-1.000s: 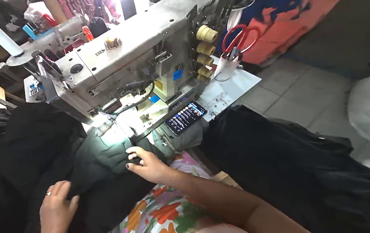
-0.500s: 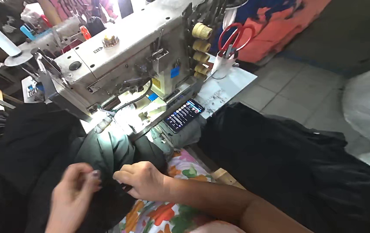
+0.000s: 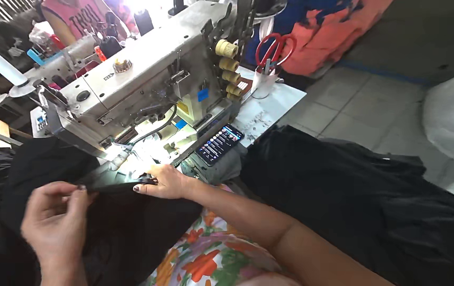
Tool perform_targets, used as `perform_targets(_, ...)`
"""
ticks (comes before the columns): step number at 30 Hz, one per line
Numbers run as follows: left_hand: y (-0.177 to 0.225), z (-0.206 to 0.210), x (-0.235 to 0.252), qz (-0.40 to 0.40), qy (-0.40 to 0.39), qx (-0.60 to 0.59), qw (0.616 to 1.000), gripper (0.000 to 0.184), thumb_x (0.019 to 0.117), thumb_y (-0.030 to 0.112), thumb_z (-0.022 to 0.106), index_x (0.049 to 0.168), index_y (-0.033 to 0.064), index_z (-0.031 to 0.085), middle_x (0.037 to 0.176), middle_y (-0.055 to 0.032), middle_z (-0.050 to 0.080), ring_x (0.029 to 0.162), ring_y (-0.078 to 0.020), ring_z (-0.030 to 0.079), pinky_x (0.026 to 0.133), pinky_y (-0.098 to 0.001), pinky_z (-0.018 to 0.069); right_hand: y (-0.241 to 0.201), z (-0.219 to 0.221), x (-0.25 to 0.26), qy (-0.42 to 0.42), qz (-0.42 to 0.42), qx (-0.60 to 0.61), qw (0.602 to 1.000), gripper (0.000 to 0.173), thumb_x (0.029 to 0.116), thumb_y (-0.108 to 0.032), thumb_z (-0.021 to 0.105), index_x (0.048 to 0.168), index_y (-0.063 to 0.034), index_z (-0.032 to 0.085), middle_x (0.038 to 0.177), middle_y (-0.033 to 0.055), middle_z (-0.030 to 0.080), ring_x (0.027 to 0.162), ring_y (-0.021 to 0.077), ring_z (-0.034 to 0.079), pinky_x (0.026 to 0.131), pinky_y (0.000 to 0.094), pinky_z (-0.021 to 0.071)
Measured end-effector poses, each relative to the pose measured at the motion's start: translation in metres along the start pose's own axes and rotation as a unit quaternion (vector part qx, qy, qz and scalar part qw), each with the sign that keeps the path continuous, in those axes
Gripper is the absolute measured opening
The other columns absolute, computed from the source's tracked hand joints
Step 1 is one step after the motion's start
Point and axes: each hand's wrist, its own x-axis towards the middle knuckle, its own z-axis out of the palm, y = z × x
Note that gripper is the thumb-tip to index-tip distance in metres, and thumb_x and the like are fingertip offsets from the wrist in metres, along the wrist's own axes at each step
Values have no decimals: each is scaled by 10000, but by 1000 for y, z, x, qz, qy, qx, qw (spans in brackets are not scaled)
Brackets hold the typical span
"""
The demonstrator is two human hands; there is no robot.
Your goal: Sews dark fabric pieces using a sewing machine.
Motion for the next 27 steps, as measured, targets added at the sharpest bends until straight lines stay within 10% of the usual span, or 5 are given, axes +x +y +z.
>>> perform_targets(6, -26, -36, 43, -138, 204, -111, 963, 66, 1058, 60, 504, 1086, 85, 559, 933, 32, 714, 862, -116, 742, 804, -268, 632, 16, 13, -3, 108, 33, 69, 991, 338, 1010, -220, 533, 855, 33, 696, 787, 132, 654, 767, 199, 633, 727, 400, 507)
perform_targets(12, -6, -20, 27, -48, 72, -48, 995, 237, 1000, 166, 595, 1204, 70, 520, 1010, 38, 668, 901, -97, 713, 814, -289, 627, 11, 19, -7, 104, 40, 73, 991, 301, 1008, -255, 584, 1030, -3, 746, 916, 126, 726, 866, 182, 681, 816, 382, 546)
perform_targets(14, 1, -4, 14, -11, 31, 100, 994, 442, 977, 324, 659, 1247, -11, 557, 1137, -84, 641, 1014, -137, 650, 860, -322, 568, 7, 19, -7, 103, 39, 69, 992, 298, 1011, -238, 580, 1091, -6, 748, 977, 133, 745, 927, 190, 702, 870, 382, 553)
perform_targets(16, 2, 10, 7, -27, -32, 255, 966, 658, 930, 470, 653, 1349, -28, 550, 1367, -285, 563, 1269, -393, 555, 1005, -556, 477, 6, 21, -7, 107, 37, 63, 992, 291, 1009, -224, 580, 1097, -3, 748, 977, 136, 745, 926, 190, 704, 867, 375, 554)
perform_targets(27, -14, 23, 30, -53, -38, 388, 919, 380, 963, 267, 686, 1215, -17, 678, 1353, -302, 569, 1247, -513, 549, 987, -675, 456, 10, 24, -14, 107, 44, 53, 992, 291, 1019, -224, 563, 1114, -15, 742, 992, 111, 746, 925, 144, 709, 881, 336, 575)
